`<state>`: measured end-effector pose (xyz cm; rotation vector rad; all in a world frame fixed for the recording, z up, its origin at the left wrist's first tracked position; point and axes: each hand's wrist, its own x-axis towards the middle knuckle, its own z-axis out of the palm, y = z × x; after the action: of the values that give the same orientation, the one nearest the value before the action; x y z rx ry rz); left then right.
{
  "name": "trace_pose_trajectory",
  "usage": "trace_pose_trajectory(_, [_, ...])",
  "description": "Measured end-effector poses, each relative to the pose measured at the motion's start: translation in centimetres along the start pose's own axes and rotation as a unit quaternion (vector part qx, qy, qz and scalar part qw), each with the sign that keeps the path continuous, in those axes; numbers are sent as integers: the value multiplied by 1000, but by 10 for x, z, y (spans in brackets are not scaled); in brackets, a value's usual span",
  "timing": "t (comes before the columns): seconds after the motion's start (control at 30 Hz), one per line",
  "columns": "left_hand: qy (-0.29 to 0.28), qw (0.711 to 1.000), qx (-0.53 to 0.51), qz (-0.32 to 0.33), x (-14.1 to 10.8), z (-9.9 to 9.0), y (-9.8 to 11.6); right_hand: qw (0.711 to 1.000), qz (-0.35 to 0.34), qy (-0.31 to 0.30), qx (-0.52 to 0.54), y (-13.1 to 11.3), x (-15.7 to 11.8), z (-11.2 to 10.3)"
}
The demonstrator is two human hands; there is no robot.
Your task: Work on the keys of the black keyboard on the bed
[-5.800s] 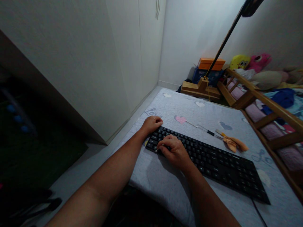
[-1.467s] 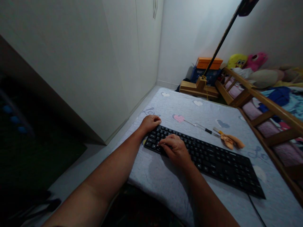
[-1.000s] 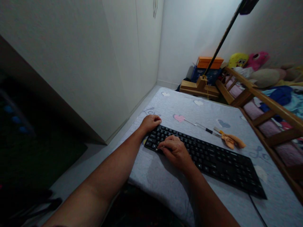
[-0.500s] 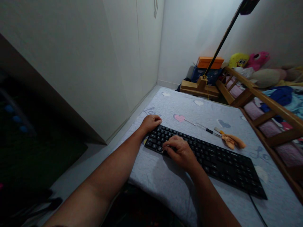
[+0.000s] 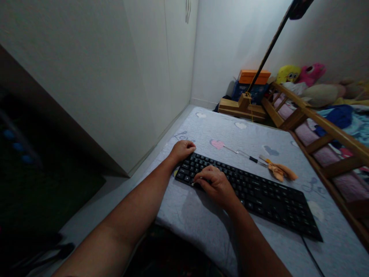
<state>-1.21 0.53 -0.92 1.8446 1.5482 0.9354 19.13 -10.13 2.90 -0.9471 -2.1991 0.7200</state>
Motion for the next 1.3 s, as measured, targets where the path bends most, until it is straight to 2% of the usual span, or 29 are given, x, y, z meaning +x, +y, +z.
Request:
trace_pose_trajectory(0.3, [1, 1000, 0, 1, -1, 0, 1, 1000, -5, 17, -6, 4, -1, -5])
trace_pose_trajectory(0.67, [2, 1000, 2, 0, -1, 0, 1, 999, 23, 47, -7, 8, -1, -5])
trace_pose_trajectory(1.3, [4, 1000, -5, -2, -2, 0, 1, 999, 33, 11, 12, 4, -2, -6])
